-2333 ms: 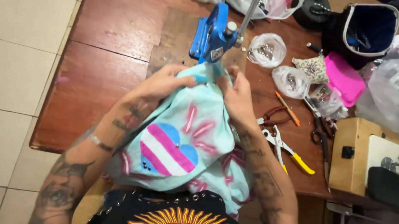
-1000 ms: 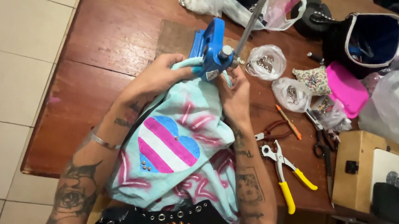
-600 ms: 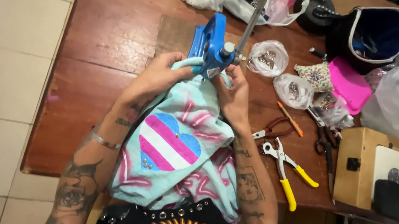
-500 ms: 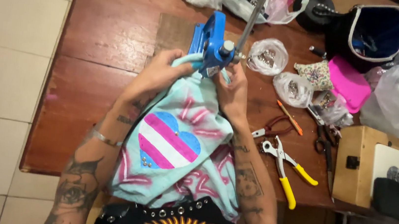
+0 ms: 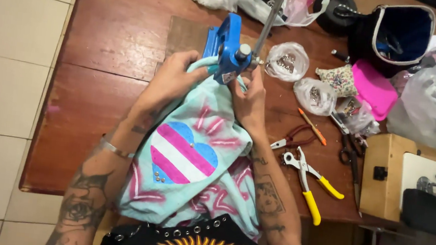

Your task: Attaching metal hardware to a garment using a manual press machine

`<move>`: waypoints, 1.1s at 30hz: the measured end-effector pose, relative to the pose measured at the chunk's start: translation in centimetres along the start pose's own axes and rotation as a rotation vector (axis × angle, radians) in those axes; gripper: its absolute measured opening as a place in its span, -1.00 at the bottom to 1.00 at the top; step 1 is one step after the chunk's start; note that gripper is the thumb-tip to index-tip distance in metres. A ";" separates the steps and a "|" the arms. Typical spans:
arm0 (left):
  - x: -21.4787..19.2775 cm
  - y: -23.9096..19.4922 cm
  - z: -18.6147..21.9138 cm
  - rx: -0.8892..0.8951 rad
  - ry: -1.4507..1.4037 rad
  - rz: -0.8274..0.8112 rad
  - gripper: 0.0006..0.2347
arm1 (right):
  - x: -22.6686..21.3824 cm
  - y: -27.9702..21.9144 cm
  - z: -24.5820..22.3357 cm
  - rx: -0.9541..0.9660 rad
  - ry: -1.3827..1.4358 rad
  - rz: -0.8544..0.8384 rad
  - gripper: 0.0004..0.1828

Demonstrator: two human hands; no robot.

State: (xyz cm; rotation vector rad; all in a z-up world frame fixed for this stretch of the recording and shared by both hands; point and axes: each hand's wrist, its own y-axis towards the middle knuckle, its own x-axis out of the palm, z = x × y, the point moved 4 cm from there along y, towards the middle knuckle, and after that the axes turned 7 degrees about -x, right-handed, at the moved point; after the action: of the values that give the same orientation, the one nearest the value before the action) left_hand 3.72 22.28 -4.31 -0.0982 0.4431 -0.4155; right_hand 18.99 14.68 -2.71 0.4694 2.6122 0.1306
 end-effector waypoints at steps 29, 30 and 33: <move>-0.1 -1.2 0.8 -0.042 -0.160 -0.115 -0.87 | -5.9 4.7 -7.4 -0.109 0.441 0.138 -0.50; -0.1 -1.5 1.2 -0.046 -0.083 -0.140 -0.88 | -7.2 5.9 -9.6 -0.314 0.154 0.148 -0.34; 0.4 -1.1 0.3 -0.002 -0.118 -0.144 -0.89 | -9.8 14.1 -5.0 -0.296 0.193 0.266 -0.70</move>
State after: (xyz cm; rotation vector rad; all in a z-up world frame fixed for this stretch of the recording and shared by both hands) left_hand 3.74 21.09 -3.96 -0.1563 0.3214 -0.5473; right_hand 29.04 24.40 8.46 0.7230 2.6385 0.6700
